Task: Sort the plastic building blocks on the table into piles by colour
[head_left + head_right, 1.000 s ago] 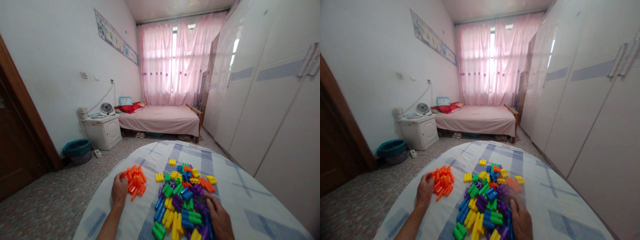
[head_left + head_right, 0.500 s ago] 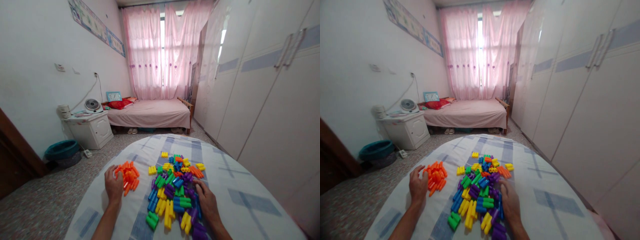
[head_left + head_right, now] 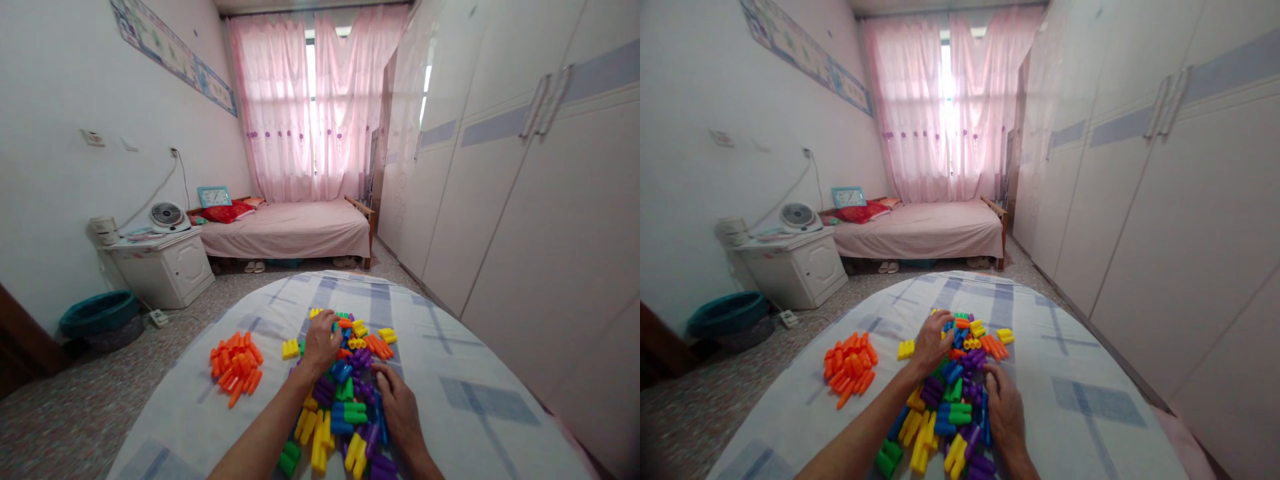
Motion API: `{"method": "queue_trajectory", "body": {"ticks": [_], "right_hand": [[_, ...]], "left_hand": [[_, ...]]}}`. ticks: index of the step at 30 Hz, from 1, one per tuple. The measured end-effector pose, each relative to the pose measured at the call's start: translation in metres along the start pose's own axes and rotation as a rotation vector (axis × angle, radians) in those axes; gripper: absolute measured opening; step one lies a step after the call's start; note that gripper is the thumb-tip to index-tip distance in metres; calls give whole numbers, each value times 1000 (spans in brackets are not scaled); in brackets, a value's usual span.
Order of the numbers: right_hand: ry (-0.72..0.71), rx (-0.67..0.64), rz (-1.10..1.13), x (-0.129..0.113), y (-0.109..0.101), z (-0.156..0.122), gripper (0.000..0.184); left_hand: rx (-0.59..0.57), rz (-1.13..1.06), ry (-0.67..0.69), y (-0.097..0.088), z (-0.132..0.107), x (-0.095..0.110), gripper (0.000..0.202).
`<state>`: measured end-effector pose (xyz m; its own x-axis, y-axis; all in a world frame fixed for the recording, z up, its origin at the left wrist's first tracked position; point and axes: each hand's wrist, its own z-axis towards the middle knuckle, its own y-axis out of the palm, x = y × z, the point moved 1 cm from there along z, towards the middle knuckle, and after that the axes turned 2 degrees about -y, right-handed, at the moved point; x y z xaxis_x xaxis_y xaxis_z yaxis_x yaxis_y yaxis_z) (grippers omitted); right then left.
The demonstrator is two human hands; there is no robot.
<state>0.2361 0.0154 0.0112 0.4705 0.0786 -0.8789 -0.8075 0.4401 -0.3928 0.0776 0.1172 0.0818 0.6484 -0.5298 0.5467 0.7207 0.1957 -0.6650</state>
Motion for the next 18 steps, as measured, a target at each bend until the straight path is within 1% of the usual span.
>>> {"method": "queue_trajectory", "body": {"ticks": [4, 6, 7, 11, 18], "right_hand": [[-3, -6, 10, -1, 0, -1, 34], [4, -2, 17, -3, 0, -2, 35], [5, 4, 21, -3, -1, -2, 34], [3, 20, 34, -5, -1, -3, 33], [9, 0, 24, -3, -1, -3, 33]], "left_hand": [[-220, 196, 99, 34, 23, 8, 27], [-295, 250, 130, 46, 29, 11, 24], [-311, 260, 134, 51, 30, 12, 23], [-312, 288, 125, 58, 29, 13, 20], [-293, 274, 107, 56, 22, 7, 19]]}}
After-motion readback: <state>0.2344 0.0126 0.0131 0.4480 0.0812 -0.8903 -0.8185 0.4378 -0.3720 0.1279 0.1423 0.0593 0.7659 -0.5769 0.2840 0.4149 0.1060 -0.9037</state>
